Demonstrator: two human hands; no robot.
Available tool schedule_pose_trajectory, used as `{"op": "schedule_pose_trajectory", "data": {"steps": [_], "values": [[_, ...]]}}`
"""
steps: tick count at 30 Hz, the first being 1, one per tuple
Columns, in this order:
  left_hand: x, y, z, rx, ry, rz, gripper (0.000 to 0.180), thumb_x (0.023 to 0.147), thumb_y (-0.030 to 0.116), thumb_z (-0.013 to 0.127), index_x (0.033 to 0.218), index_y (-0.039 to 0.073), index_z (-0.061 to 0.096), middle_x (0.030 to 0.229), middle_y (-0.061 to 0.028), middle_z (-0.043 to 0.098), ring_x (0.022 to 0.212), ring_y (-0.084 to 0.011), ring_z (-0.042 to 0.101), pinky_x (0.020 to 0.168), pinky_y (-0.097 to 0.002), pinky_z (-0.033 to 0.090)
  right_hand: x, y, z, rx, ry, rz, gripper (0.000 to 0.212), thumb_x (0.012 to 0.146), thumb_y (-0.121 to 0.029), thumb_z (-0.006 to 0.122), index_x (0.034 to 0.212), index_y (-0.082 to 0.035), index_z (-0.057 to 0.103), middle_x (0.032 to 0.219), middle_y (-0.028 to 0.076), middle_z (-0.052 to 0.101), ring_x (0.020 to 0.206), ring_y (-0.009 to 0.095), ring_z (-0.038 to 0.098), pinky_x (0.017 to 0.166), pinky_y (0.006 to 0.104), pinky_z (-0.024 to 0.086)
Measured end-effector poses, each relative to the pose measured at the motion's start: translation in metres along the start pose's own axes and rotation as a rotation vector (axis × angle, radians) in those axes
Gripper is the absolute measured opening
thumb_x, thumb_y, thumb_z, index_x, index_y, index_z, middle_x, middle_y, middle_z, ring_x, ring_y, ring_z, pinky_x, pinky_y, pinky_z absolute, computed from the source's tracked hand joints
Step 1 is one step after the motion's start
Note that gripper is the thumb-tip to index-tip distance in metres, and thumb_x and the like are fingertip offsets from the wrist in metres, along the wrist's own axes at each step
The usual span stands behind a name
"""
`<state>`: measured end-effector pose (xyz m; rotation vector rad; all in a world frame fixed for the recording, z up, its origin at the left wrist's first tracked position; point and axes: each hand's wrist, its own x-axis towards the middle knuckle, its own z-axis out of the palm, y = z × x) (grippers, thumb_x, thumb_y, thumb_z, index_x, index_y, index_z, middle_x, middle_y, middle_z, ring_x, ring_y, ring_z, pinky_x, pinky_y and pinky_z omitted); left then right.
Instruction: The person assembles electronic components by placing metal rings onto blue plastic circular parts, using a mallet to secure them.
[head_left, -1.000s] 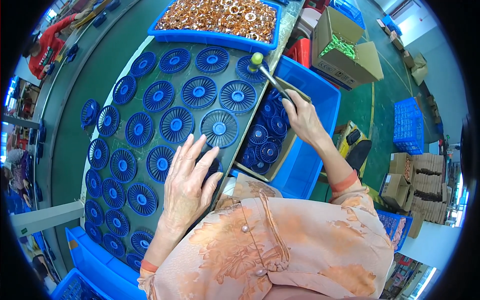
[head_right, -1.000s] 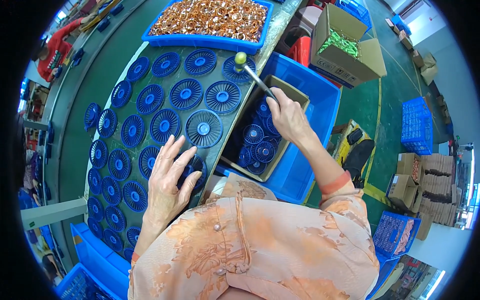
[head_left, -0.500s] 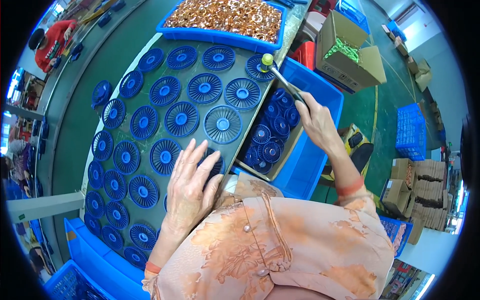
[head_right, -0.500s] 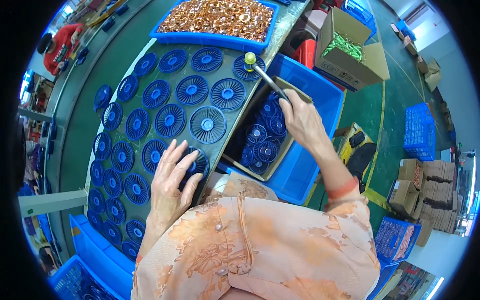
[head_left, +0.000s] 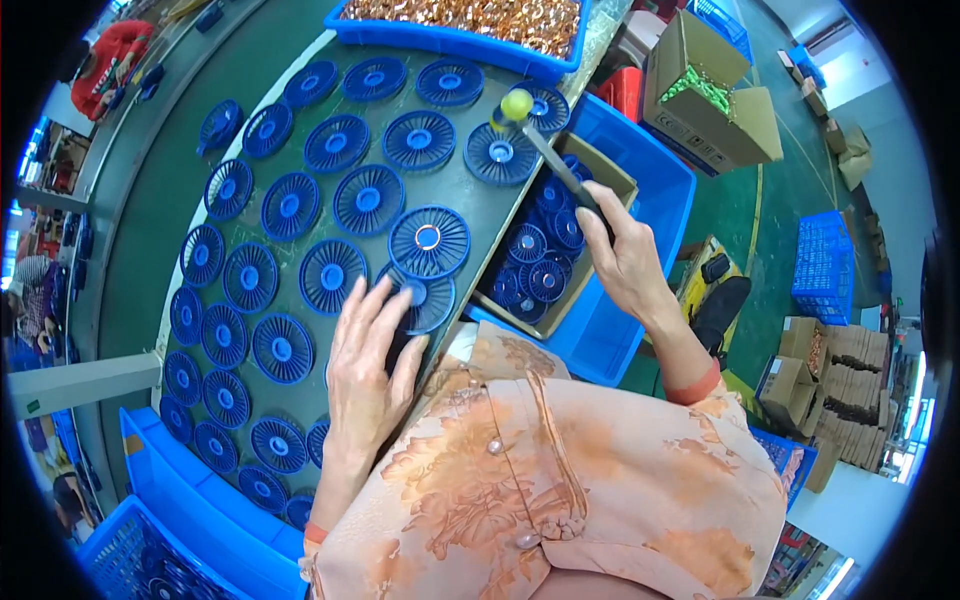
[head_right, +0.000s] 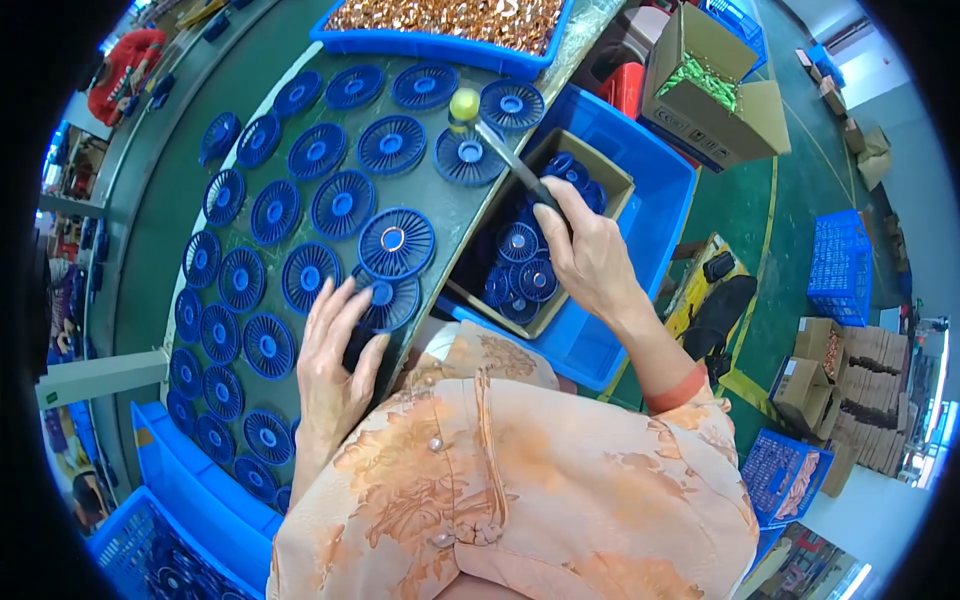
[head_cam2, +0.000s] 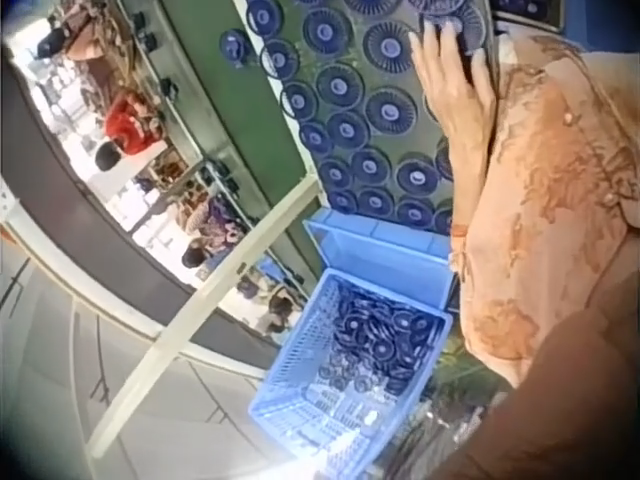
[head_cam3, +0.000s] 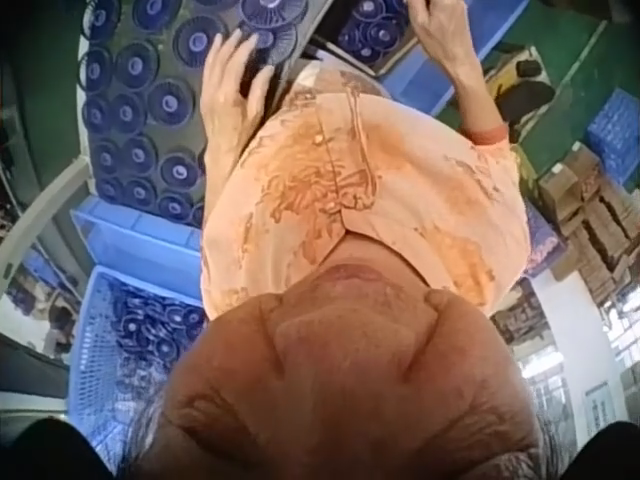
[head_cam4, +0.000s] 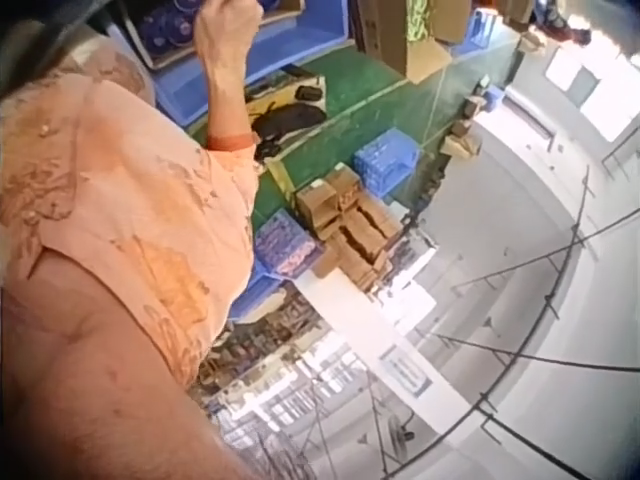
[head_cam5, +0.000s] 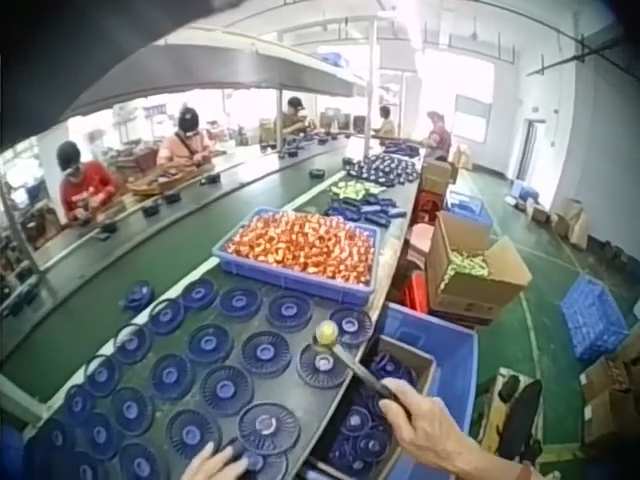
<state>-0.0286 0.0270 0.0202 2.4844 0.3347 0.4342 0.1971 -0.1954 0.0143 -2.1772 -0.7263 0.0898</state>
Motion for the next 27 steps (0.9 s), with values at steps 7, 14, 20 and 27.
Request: {"op": "schedule_pose_trajectory", "data": {"steps": [7, 14, 20, 27], "values": [[0.045, 0.007, 0.016, 0.223, 0.005, 0.129, 0.066, 0.086, 0.033, 0.08, 0.143, 0.005, 0.058, 0.146, -0.0234, 0.056, 0.139, -0.0418, 0.05, 0.117, -0.0531, 0.038, -0.002, 0.017, -0.004, -0.313, -0.096, 0.138, 0.025, 0.106, -0.024, 0.057, 0.125, -0.008, 0.059, 0.083, 0.027, 0.065, 0.084, 0.049, 0.066, 0.066, 0.0522, 0.05], [0.073, -0.002, 0.032, 0.363, 0.0, 0.065, 0.067, 0.08, 0.038, 0.085, 0.13, -0.001, 0.062, 0.112, -0.0164, 0.068, 0.109, -0.0332, 0.062, 0.096, -0.0436, 0.049, -0.032, 0.033, -0.027, -0.292, -0.021, 0.188, 0.027, 0.106, -0.025, 0.058, 0.125, -0.006, 0.062, 0.076, 0.022, 0.062, 0.068, 0.039, 0.064, 0.062, 0.0455, 0.048], [0.094, 0.023, 0.034, 0.259, -0.027, 0.028, 0.064, 0.078, 0.02, 0.086, 0.135, 0.006, 0.06, 0.103, -0.0125, 0.066, 0.107, -0.0314, 0.063, 0.086, -0.0424, 0.054, -0.042, 0.037, -0.023, -0.105, 0.034, 0.215, 0.028, 0.107, -0.025, 0.059, 0.126, -0.005, 0.064, 0.07, 0.005, 0.052, 0.062, 0.012, 0.046, 0.057, 0.0322, 0.04], [0.124, 0.011, 0.074, 0.387, -0.052, 0.322, 0.051, 0.087, 0.024, 0.077, 0.134, 0.013, 0.063, 0.111, -0.008, 0.069, 0.111, -0.0289, 0.065, 0.096, -0.0424, 0.053, -0.036, 0.022, -0.011, 0.063, -0.043, 0.186, 0.026, 0.107, -0.021, 0.061, 0.127, -0.004, 0.064, 0.075, -0.002, 0.052, 0.067, 0.006, 0.043, 0.058, 0.0263, 0.037]]}}
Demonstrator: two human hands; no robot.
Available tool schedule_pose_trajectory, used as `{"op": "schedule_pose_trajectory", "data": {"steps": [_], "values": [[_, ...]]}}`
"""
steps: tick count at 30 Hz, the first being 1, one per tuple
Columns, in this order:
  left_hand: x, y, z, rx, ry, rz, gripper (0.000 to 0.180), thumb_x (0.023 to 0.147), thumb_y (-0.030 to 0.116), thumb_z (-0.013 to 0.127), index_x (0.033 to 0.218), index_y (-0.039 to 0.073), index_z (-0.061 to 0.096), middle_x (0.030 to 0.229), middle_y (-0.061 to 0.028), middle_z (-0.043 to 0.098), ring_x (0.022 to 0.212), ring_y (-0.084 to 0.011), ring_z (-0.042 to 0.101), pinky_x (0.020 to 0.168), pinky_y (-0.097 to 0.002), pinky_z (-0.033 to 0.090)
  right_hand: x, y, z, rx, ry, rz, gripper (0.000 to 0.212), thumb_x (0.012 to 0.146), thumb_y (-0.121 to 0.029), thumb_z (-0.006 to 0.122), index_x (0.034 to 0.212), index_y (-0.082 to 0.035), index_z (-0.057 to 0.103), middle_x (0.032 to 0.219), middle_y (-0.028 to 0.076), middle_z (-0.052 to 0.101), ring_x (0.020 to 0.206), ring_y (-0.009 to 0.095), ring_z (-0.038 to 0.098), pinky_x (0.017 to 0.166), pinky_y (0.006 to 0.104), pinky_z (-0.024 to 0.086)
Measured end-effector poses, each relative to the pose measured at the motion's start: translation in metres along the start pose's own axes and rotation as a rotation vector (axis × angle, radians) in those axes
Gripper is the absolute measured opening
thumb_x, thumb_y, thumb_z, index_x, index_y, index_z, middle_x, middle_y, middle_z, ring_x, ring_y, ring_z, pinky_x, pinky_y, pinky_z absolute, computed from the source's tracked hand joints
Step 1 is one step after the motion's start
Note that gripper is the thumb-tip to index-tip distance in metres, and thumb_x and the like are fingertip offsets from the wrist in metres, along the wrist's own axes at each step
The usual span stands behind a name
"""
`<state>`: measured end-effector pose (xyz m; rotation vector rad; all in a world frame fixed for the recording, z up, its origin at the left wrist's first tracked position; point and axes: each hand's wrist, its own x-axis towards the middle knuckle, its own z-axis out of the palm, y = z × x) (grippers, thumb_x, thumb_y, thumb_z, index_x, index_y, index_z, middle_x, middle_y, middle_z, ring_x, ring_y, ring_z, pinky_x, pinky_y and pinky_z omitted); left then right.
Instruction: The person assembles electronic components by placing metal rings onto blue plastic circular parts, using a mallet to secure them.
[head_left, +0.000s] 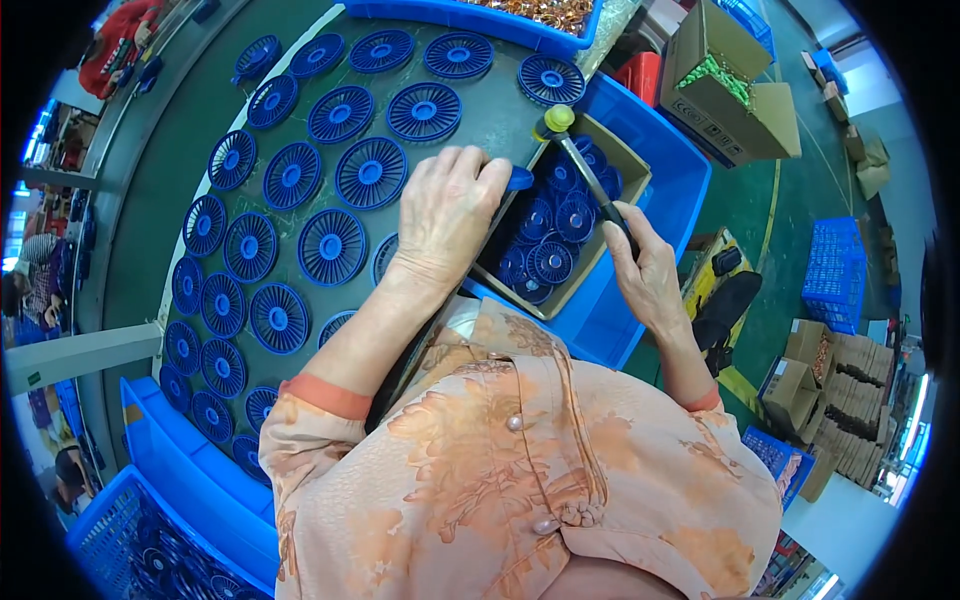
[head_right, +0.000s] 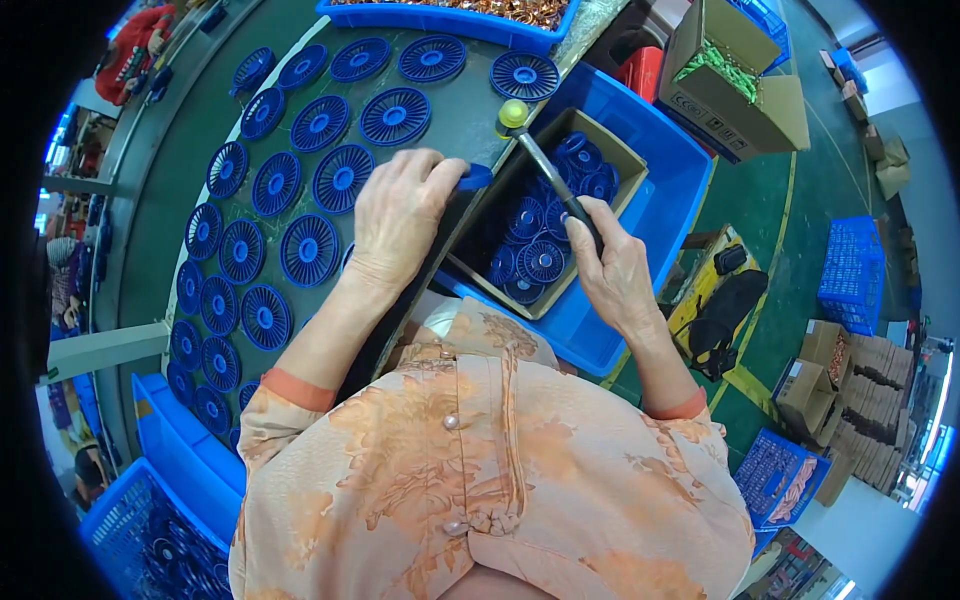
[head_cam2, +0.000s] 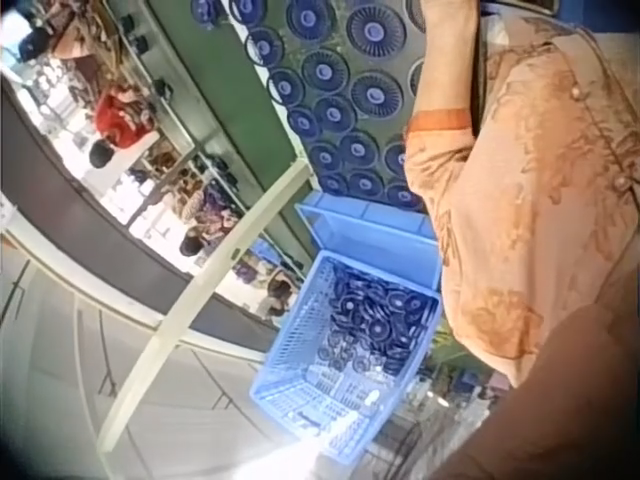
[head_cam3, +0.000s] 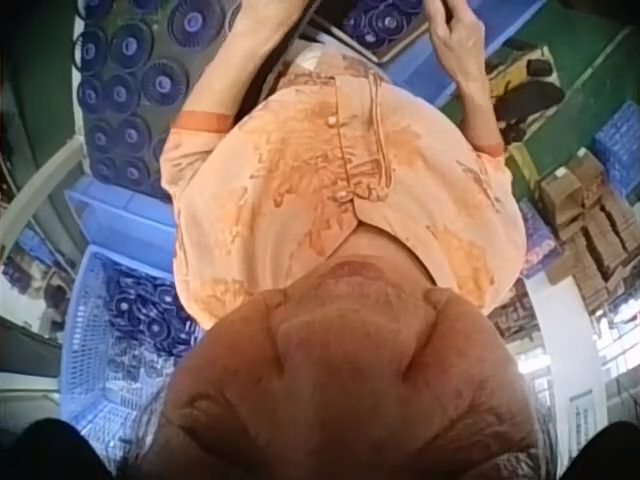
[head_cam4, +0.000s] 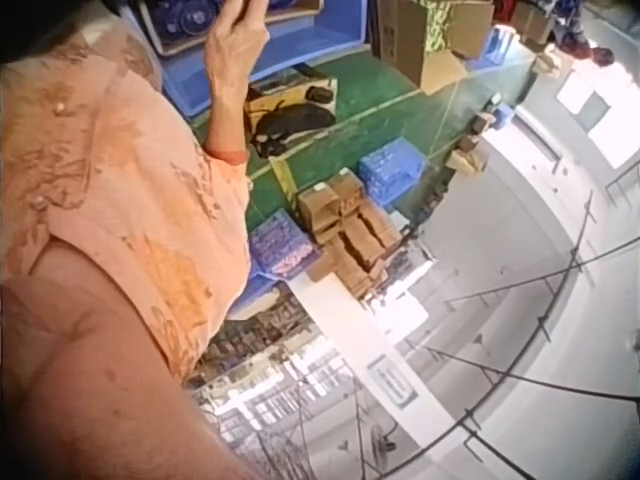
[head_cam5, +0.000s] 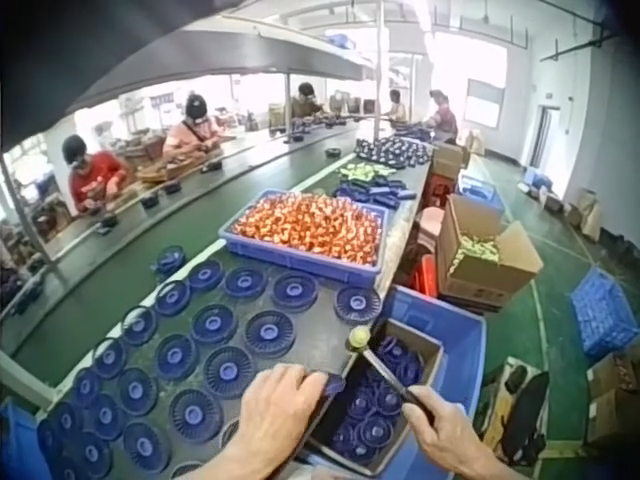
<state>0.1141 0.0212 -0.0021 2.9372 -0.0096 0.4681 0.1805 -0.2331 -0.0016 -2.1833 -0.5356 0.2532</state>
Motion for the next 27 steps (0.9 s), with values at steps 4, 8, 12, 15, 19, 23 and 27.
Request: {"op": "schedule_pose_trajectory", "data": {"steps": [4, 8, 12, 15, 19, 23, 27], "values": [[-0.017, 0.004, 0.004, -0.023, -0.076, -0.006, 0.065, 0.085, 0.034, 0.08, 0.14, 0.006, 0.061, 0.142, -0.0183, 0.06, 0.142, -0.0361, 0.048, 0.117, -0.0554, 0.038, -0.003, -0.005, 0.005, 0.03, -0.047, -0.045, 0.031, 0.107, -0.023, 0.062, 0.132, -0.004, 0.062, 0.079, -0.001, 0.056, 0.069, 0.007, 0.047, 0.06, 0.0265, 0.039], [-0.027, 0.003, -0.016, -0.067, -0.077, -0.037, 0.066, 0.087, 0.032, 0.079, 0.144, 0.008, 0.058, 0.147, -0.0185, 0.056, 0.144, -0.0379, 0.046, 0.118, -0.052, 0.037, -0.007, -0.021, 0.006, 0.111, -0.07, -0.096, 0.032, 0.108, -0.023, 0.06, 0.132, -0.003, 0.062, 0.081, -0.001, 0.057, 0.069, 0.008, 0.047, 0.06, 0.0261, 0.04], [-0.043, 0.005, -0.045, -0.098, 0.005, -0.132, 0.059, 0.089, 0.028, 0.078, 0.141, 0.008, 0.061, 0.147, -0.0179, 0.058, 0.144, -0.0373, 0.047, 0.117, -0.0489, 0.04, -0.015, -0.025, 0.009, 0.155, -0.022, -0.157, 0.031, 0.108, -0.02, 0.06, 0.132, -0.002, 0.061, 0.08, 0.0, 0.057, 0.07, 0.008, 0.048, 0.06, 0.0275, 0.041], [-0.062, 0.006, -0.054, -0.107, 0.062, -0.205, 0.054, 0.09, 0.026, 0.078, 0.138, 0.007, 0.063, 0.145, -0.0171, 0.06, 0.142, -0.0376, 0.049, 0.115, -0.0476, 0.043, -0.002, -0.01, 0.016, -0.102, -0.199, -0.073, 0.03, 0.107, -0.017, 0.059, 0.132, -0.001, 0.061, 0.078, 0.007, 0.058, 0.068, 0.011, 0.051, 0.06, 0.0303, 0.044], [-0.088, 0.004, -0.064, -0.15, 0.092, -0.281, 0.052, 0.088, 0.021, 0.079, 0.136, 0.006, 0.065, 0.143, -0.0174, 0.061, 0.141, -0.0391, 0.05, 0.113, -0.0479, 0.045, -0.004, -0.031, 0.01, -0.051, -0.193, -0.087, 0.029, 0.105, -0.017, 0.06, 0.13, -0.002, 0.061, 0.076, 0.019, 0.06, 0.063, 0.024, 0.061, 0.061, 0.0362, 0.048], [-0.12, 0.009, -0.066, -0.209, 0.189, -0.346, 0.049, 0.085, 0.011, 0.081, 0.131, 0.005, 0.067, 0.137, -0.0188, 0.065, 0.136, -0.0412, 0.055, 0.109, -0.0479, 0.048, -0.011, -0.012, 0.014, -0.211, -0.169, -0.069, 0.028, 0.106, -0.018, 0.06, 0.129, -0.002, 0.061, 0.075, 0.017, 0.06, 0.063, 0.021, 0.06, 0.06, 0.0364, 0.048], [-0.143, 0.004, -0.063, -0.23, 0.254, -0.374, 0.041, 0.087, 0.008, 0.079, 0.126, 0.001, 0.068, 0.131, -0.0196, 0.068, 0.132, -0.0419, 0.058, 0.108, -0.0488, 0.048, 0.01, -0.025, 0.006, -0.112, -0.275, -0.012, 0.031, 0.105, -0.02, 0.062, 0.129, -0.002, 0.062, 0.077, 0.01, 0.059, 0.07, 0.014, 0.057, 0.064, 0.0334, 0.047]]}}
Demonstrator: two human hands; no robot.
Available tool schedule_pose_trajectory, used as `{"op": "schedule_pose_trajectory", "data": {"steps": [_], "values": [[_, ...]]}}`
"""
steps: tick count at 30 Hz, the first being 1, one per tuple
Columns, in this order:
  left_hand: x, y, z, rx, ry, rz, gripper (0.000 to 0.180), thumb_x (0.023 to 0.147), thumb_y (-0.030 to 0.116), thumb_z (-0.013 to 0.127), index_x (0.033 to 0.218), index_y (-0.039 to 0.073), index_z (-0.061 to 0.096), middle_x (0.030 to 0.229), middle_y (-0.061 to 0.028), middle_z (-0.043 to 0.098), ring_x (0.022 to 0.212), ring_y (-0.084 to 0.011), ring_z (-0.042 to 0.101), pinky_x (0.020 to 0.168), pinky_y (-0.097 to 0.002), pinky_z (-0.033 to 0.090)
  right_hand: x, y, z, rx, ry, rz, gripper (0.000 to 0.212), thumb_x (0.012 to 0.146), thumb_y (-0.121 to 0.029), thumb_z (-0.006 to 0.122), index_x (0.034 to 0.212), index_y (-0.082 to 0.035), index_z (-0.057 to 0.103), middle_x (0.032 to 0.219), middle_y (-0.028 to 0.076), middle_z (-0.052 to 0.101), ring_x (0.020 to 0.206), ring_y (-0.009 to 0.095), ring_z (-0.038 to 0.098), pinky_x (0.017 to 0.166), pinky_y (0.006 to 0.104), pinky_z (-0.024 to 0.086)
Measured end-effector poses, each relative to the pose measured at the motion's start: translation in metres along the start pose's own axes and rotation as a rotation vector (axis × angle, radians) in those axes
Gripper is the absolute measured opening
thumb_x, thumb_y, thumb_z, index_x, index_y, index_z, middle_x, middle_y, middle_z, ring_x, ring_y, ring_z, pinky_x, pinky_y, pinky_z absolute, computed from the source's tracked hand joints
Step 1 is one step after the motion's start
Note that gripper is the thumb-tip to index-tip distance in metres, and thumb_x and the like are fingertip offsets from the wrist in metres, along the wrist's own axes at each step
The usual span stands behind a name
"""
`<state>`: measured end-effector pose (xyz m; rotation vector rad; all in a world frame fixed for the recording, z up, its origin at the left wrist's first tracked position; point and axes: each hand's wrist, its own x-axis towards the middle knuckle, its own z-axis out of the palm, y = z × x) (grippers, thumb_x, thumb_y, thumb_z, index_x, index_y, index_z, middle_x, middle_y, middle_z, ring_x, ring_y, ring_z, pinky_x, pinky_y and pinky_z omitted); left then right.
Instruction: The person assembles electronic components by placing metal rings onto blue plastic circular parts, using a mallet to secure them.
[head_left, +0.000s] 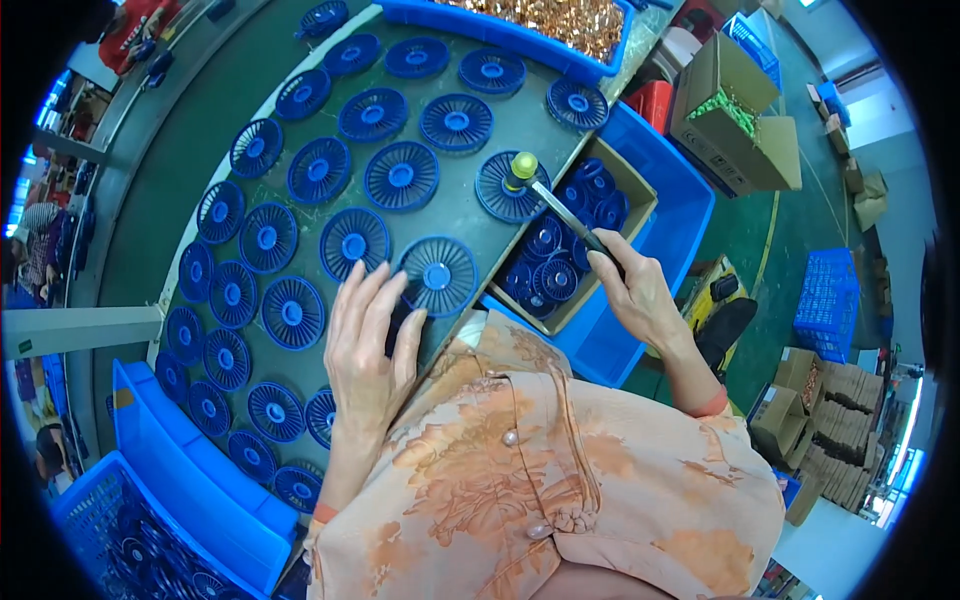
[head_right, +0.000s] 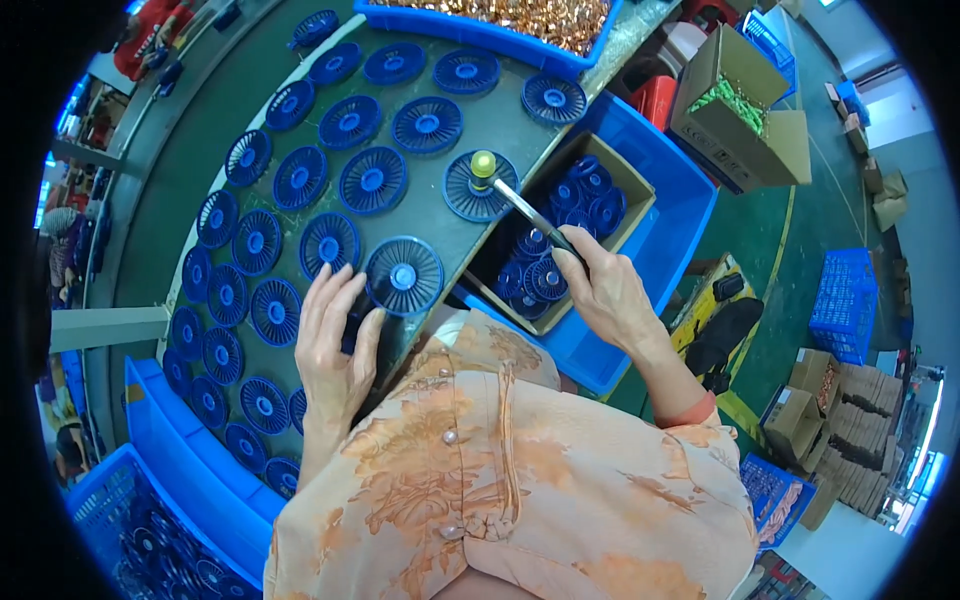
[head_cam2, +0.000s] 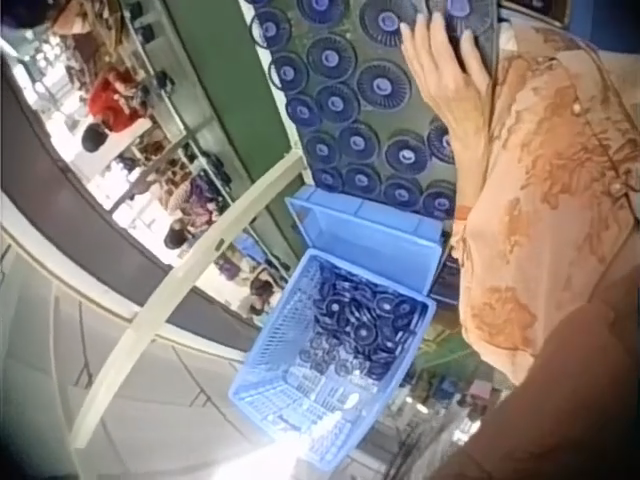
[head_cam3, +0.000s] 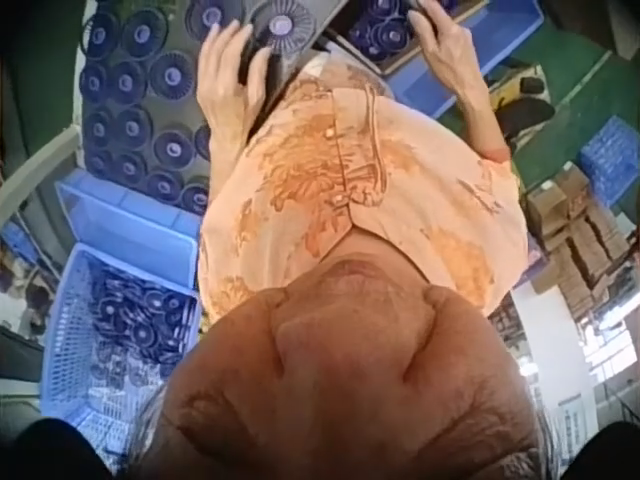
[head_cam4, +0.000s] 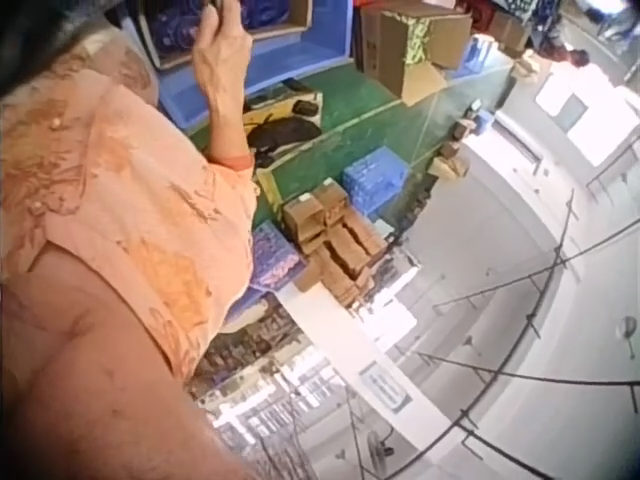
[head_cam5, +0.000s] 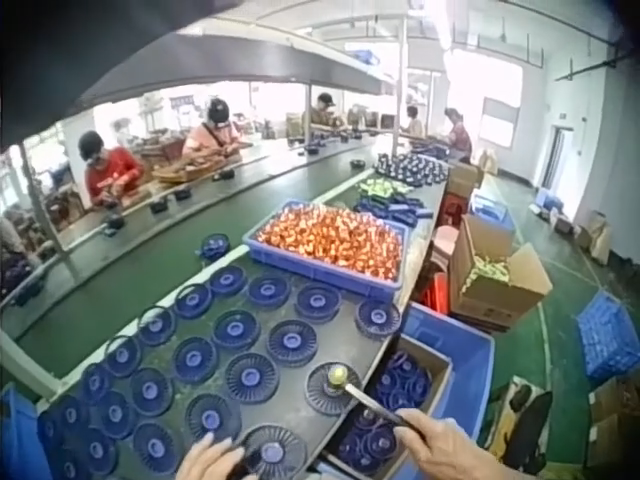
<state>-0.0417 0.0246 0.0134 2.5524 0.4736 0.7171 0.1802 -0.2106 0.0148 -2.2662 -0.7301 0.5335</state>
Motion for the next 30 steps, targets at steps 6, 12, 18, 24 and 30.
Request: {"op": "schedule_pose_trajectory", "data": {"steps": [6, 12, 18, 24, 30], "values": [[-0.021, -0.01, -0.01, -0.014, 0.127, -0.019, 0.036, 0.088, 0.005, 0.077, 0.123, 0.001, 0.069, 0.125, -0.0187, 0.071, 0.125, -0.0425, 0.063, 0.106, -0.0494, 0.05, 0.074, -0.02, 0.004, 0.021, 0.346, -0.255, 0.034, 0.106, -0.024, 0.057, 0.133, -0.003, 0.062, 0.077, 0.01, 0.058, 0.072, 0.014, 0.055, 0.067, 0.0329, 0.047], [-0.031, -0.02, -0.019, 0.019, 0.204, -0.062, 0.035, 0.085, 0.0, 0.078, 0.119, 0.0, 0.07, 0.117, -0.018, 0.073, 0.12, -0.042, 0.066, 0.105, -0.0515, 0.051, 0.144, -0.016, 0.009, -0.27, 0.253, -0.172, 0.034, 0.106, -0.029, 0.052, 0.122, -0.001, 0.063, 0.088, 0.027, 0.066, 0.083, 0.043, 0.068, 0.077, 0.0488, 0.051], [-0.035, -0.027, -0.021, 0.005, 0.227, -0.081, 0.031, 0.087, -0.002, 0.076, 0.117, 0.0, 0.071, 0.115, -0.0182, 0.073, 0.119, -0.042, 0.066, 0.103, -0.0517, 0.052, 0.15, -0.033, -0.001, -0.206, 0.196, -0.203, 0.034, 0.106, -0.03, 0.052, 0.122, -0.001, 0.062, 0.093, 0.029, 0.067, 0.095, 0.049, 0.066, 0.081, 0.0518, 0.05], [-0.037, -0.031, -0.025, -0.01, 0.239, -0.068, 0.027, 0.088, -0.001, 0.074, 0.114, 0.0, 0.073, 0.113, -0.0164, 0.074, 0.117, -0.039, 0.068, 0.104, -0.052, 0.052, 0.157, -0.023, 0.005, -0.307, 0.183, -0.126, 0.035, 0.106, -0.031, 0.052, 0.125, -0.004, 0.061, 0.101, 0.031, 0.068, 0.103, 0.05, 0.066, 0.085, 0.0537, 0.051], [-0.04, -0.031, -0.021, -0.02, 0.245, -0.083, 0.026, 0.087, -0.002, 0.075, 0.113, 0.001, 0.074, 0.111, -0.0152, 0.075, 0.116, -0.038, 0.069, 0.104, -0.0511, 0.052, 0.176, -0.089, 0.019, -0.07, 0.301, -0.393, 0.032, 0.107, -0.029, 0.053, 0.125, -0.005, 0.062, 0.09, 0.024, 0.067, 0.086, 0.036, 0.071, 0.079, 0.0444, 0.053]]}}
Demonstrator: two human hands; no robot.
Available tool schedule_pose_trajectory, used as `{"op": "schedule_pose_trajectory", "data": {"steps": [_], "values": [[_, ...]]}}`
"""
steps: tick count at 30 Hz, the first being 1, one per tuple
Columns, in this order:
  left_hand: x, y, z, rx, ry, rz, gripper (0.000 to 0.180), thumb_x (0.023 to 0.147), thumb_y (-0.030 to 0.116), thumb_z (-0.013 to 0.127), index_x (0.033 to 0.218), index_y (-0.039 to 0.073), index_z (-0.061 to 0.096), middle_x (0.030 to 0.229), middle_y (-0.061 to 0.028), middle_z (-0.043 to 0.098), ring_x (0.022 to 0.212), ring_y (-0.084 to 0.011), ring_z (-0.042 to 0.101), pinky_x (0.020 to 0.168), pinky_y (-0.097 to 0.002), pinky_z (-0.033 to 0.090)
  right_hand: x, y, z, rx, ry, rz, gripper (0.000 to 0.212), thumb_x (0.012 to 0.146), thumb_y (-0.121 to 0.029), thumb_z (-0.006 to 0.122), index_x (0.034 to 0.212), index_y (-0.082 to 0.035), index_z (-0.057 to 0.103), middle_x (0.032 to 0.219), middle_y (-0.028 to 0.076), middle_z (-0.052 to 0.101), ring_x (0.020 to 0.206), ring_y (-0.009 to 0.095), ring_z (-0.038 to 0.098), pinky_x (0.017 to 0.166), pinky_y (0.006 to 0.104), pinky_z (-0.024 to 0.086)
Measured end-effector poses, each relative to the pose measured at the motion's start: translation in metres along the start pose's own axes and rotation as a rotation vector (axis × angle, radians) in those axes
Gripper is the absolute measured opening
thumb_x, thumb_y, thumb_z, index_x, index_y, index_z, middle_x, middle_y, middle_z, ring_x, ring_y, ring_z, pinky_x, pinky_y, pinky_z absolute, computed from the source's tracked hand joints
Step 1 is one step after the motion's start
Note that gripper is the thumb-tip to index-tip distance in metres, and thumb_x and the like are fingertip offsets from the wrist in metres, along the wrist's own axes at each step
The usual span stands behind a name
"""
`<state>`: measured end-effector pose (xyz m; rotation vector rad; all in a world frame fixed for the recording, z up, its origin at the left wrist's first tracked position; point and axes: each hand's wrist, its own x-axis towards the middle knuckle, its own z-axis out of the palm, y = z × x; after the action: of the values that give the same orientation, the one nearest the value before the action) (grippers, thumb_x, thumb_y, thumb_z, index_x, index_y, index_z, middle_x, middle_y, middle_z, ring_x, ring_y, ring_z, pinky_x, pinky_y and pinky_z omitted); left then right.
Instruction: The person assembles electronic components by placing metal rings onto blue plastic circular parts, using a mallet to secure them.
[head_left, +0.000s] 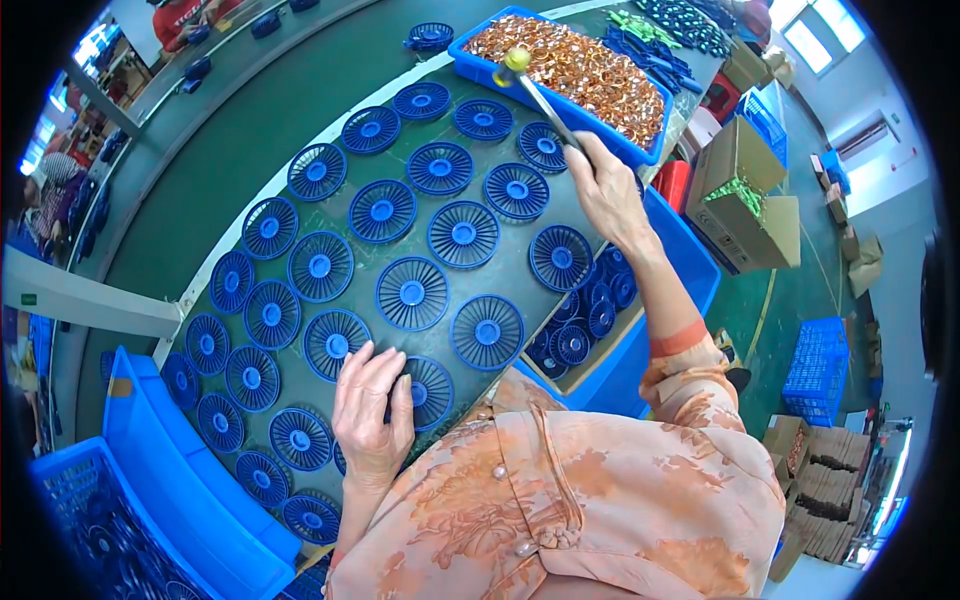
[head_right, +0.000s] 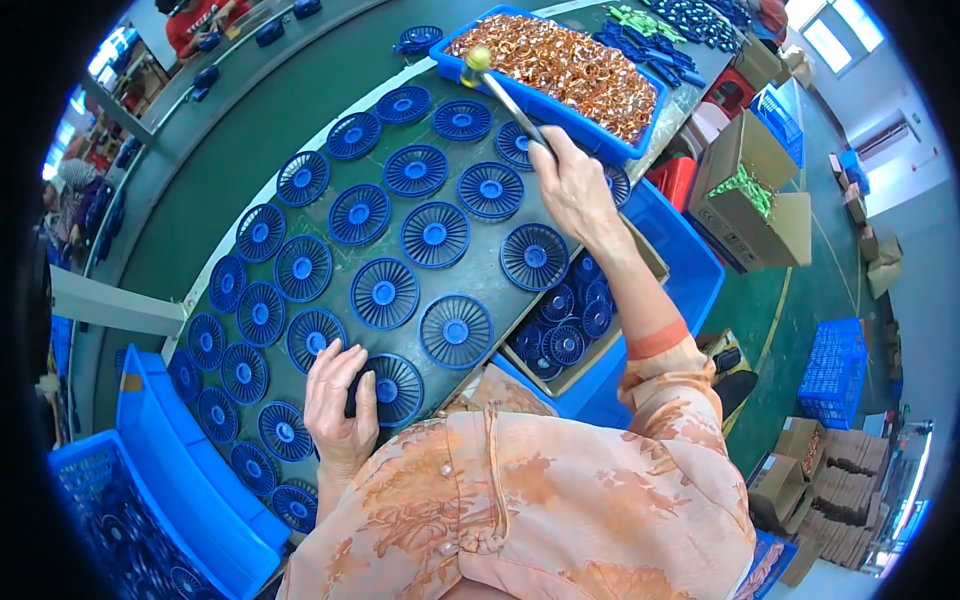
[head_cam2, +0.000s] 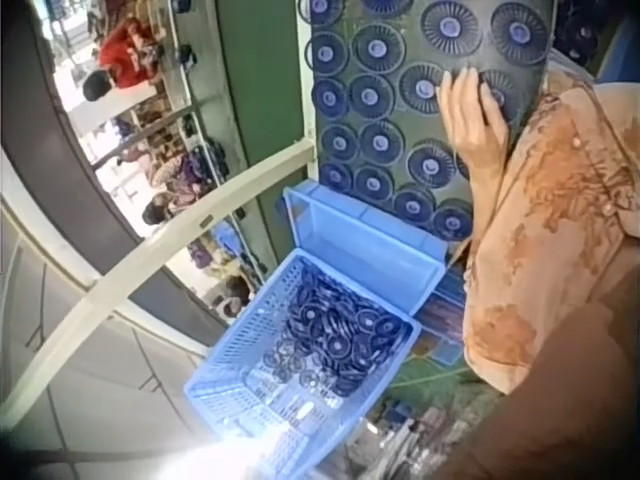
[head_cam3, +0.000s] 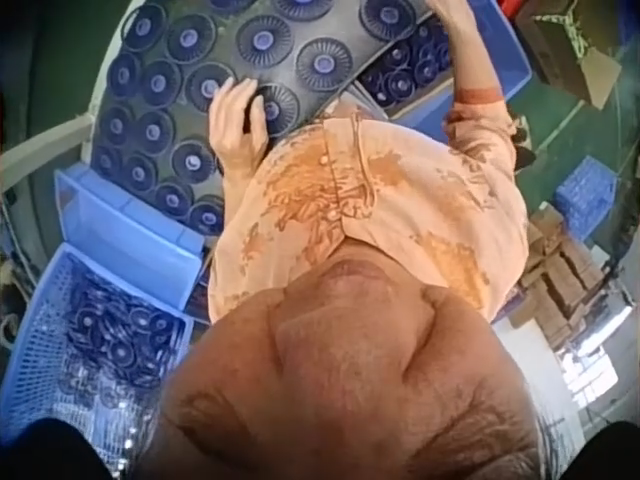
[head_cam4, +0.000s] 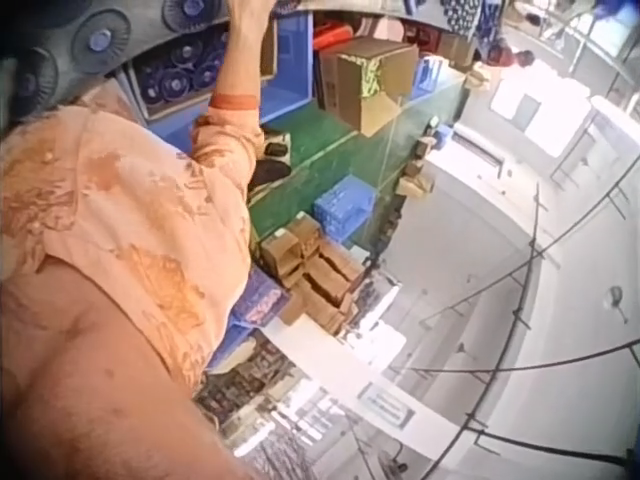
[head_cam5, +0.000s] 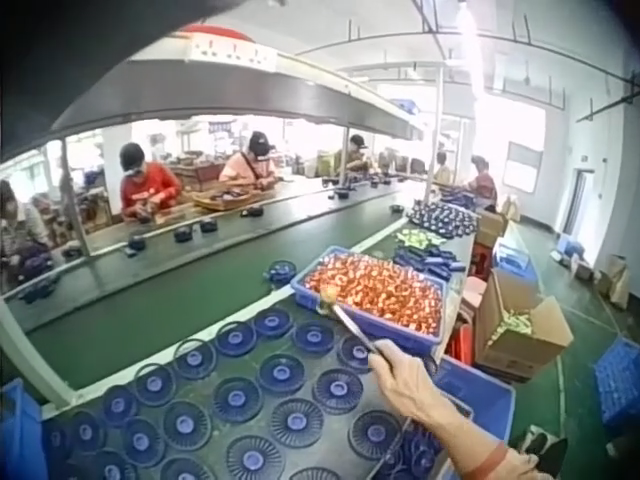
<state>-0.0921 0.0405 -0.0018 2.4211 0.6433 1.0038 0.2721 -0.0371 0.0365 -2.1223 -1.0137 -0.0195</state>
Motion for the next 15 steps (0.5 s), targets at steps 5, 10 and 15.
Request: {"op": "schedule_pose_trajectory", "data": {"steps": [5, 10, 15], "values": [[-0.005, -0.002, -0.007, 0.021, 0.05, -0.044, 0.027, 0.086, -0.004, 0.074, 0.113, 0.0, 0.073, 0.111, -0.0164, 0.075, 0.115, -0.0391, 0.068, 0.103, -0.0499, 0.053, 0.034, 0.037, 0.025, -0.198, -0.271, 0.005, 0.03, 0.105, -0.029, 0.052, 0.111, -0.001, 0.061, 0.097, 0.03, 0.068, 0.096, 0.05, 0.066, 0.082, 0.0549, 0.051], [-0.011, -0.005, -0.007, 0.038, 0.048, -0.063, 0.027, 0.086, -0.004, 0.074, 0.113, -0.001, 0.073, 0.112, -0.0171, 0.075, 0.116, -0.0398, 0.068, 0.102, -0.0495, 0.053, 0.038, 0.011, 0.026, -0.146, -0.193, 0.014, 0.031, 0.105, -0.031, 0.051, 0.11, -0.002, 0.06, 0.098, 0.032, 0.068, 0.098, 0.051, 0.066, 0.085, 0.0588, 0.051], [-0.009, -0.001, -0.009, 0.014, 0.045, -0.042, 0.026, 0.087, -0.004, 0.074, 0.113, 0.0, 0.074, 0.113, -0.0165, 0.075, 0.117, -0.0392, 0.068, 0.103, -0.0496, 0.053, 0.034, 0.035, 0.021, -0.242, -0.231, -0.096, 0.028, 0.106, -0.029, 0.053, 0.112, -0.003, 0.06, 0.089, 0.029, 0.066, 0.09, 0.051, 0.065, 0.077, 0.056, 0.049]]}}
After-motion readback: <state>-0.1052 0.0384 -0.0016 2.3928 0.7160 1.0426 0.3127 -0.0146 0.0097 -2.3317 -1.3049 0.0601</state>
